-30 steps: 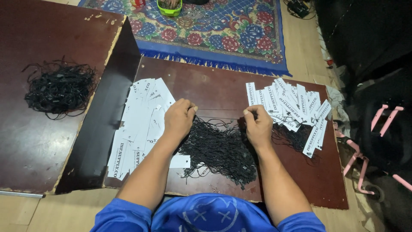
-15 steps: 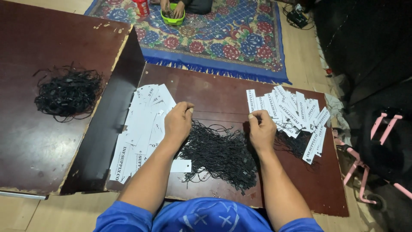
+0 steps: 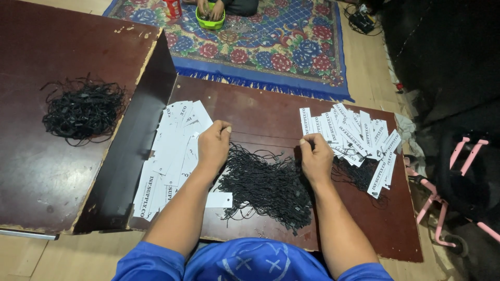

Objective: The person sits at a low table and repeatedly picks up small white paper strips and black cables. They attach the paper strips to the cables by hand and place the finished items into a pile on the right side of the table.

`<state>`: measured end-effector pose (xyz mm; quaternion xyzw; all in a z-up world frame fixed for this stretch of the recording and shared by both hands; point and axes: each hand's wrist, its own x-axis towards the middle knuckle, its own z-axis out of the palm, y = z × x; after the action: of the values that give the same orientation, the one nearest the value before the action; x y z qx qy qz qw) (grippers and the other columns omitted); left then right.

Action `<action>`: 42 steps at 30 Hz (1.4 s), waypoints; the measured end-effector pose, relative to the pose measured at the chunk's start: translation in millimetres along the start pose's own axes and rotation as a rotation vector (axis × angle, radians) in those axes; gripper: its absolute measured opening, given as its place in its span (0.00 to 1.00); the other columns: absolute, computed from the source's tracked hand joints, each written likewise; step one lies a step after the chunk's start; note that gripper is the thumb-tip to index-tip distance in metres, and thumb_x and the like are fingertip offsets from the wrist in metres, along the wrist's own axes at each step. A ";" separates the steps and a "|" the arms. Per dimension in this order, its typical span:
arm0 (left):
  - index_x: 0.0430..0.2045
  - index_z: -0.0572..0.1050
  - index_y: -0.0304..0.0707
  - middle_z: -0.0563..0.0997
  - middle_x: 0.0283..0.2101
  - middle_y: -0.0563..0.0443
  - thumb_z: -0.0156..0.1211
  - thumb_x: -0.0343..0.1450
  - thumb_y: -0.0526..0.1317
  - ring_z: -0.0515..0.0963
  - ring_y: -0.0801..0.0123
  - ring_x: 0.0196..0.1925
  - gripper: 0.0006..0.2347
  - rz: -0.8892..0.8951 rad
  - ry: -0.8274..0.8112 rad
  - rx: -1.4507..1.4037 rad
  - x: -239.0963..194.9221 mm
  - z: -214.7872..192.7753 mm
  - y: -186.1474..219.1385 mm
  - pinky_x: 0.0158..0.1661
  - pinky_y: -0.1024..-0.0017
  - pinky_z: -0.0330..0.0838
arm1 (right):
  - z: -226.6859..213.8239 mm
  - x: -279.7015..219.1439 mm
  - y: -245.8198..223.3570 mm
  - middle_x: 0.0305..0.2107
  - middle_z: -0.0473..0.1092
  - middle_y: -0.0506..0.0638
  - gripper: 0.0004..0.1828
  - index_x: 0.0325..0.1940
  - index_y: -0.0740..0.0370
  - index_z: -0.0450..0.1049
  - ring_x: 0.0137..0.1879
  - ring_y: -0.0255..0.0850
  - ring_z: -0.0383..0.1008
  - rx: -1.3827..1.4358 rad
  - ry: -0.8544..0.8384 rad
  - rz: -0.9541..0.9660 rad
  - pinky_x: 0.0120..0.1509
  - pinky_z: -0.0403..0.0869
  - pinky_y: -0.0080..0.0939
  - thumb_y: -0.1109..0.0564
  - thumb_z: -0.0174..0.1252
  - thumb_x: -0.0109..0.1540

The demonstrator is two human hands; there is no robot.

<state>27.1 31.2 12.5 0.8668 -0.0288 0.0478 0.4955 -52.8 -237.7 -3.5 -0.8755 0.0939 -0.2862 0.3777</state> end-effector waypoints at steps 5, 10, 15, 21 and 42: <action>0.38 0.82 0.44 0.86 0.32 0.46 0.59 0.71 0.34 0.85 0.52 0.41 0.06 0.041 -0.026 -0.068 0.1 10.7 -6.4 0.45 0.60 0.77 | 3.3 -0.8 4.5 0.31 0.78 0.56 0.02 0.39 0.59 0.79 0.42 0.57 0.79 0.002 -0.014 -0.052 0.47 0.75 0.54 0.61 0.61 0.63; 0.38 0.83 0.44 0.86 0.33 0.45 0.61 0.71 0.34 0.85 0.51 0.41 0.07 0.128 -0.101 -0.063 -8.3 21.5 -7.0 0.45 0.59 0.77 | 14.5 -1.0 18.3 0.32 0.78 0.51 0.04 0.38 0.54 0.80 0.43 0.53 0.80 -0.065 -0.035 -0.186 0.49 0.76 0.50 0.60 0.64 0.60; 0.46 0.79 0.53 0.85 0.28 0.51 0.60 0.71 0.40 0.85 0.54 0.35 0.11 0.512 -0.137 0.153 -20.2 48.9 -25.4 0.41 0.62 0.78 | 13.8 -11.4 -17.4 0.36 0.78 0.45 0.06 0.41 0.51 0.82 0.47 0.46 0.78 0.049 -0.172 -0.364 0.56 0.72 0.44 0.57 0.65 0.60; 0.58 0.72 0.49 0.84 0.26 0.44 0.55 0.72 0.38 0.83 0.45 0.32 0.18 0.535 -0.340 0.001 -40.1 38.2 -0.8 0.37 0.55 0.78 | 21.0 -20.1 -32.1 0.37 0.78 0.51 0.08 0.44 0.57 0.81 0.47 0.51 0.78 0.236 -0.383 -0.412 0.54 0.75 0.48 0.55 0.65 0.61; 0.57 0.73 0.52 0.86 0.28 0.44 0.54 0.73 0.37 0.85 0.49 0.33 0.17 0.649 -0.361 0.068 -40.9 40.9 -0.5 0.37 0.60 0.80 | 25.0 -17.7 -21.6 0.23 0.69 0.50 0.06 0.34 0.57 0.74 0.33 0.51 0.74 0.009 -0.398 -0.592 0.39 0.72 0.46 0.56 0.60 0.64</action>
<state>-11.2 -3.7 -13.0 0.8228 -0.3876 0.0498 0.4126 -54.1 -200.7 -9.5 -0.9016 -0.2406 -0.2077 0.2933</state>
